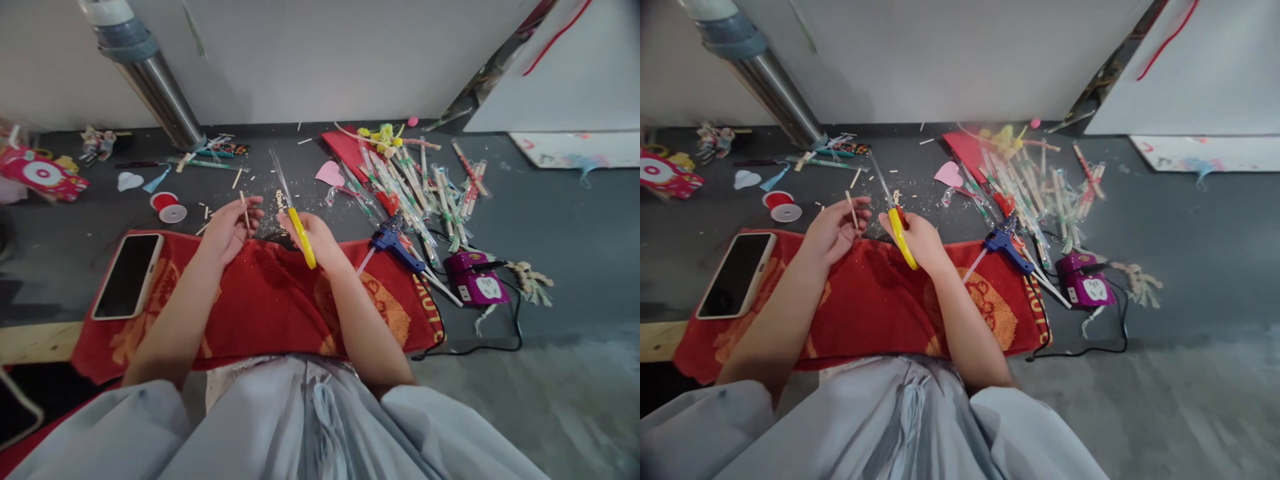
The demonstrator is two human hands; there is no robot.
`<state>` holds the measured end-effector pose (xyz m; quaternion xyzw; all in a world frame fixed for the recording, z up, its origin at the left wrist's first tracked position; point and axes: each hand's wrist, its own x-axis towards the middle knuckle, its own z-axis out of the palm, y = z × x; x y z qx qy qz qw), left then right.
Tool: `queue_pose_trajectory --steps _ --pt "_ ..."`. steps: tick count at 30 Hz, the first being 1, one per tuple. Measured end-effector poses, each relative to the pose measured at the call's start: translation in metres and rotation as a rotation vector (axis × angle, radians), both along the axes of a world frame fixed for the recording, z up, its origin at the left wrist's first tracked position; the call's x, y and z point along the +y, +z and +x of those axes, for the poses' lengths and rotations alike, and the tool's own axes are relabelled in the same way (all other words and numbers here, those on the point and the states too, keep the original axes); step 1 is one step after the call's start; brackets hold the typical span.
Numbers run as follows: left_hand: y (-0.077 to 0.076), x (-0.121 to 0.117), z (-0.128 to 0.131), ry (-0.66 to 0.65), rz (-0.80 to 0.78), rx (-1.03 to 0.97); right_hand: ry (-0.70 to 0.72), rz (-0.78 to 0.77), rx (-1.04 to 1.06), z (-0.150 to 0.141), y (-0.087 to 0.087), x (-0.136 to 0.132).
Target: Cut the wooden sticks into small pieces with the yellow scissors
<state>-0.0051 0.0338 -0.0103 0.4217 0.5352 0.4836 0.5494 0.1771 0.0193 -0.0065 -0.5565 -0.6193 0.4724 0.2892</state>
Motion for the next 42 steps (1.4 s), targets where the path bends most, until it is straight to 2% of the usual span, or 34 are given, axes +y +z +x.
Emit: queue_pose_trajectory --steps 4,8,15,24,32,42 --pt "-0.007 -0.004 -0.005 0.019 0.101 0.210 -0.002 0.238 -0.392 -0.004 0.005 -0.009" --pt "-0.014 -0.005 -0.009 0.076 0.205 0.417 0.034 0.375 -0.532 -0.010 -0.002 -0.013" --pt "-0.012 -0.013 -0.009 -0.023 0.285 0.591 0.098 0.369 -0.560 -0.015 -0.007 -0.015" --pt "-0.013 -0.019 -0.008 -0.028 0.423 0.826 0.128 0.360 -0.562 -0.015 -0.006 -0.015" --pt "-0.013 -0.021 -0.008 -0.029 0.431 0.901 0.134 0.352 -0.574 -0.015 -0.005 -0.015" --pt "-0.004 -0.025 -0.008 -0.028 0.432 1.013 0.131 0.362 -0.578 -0.015 -0.003 -0.018"
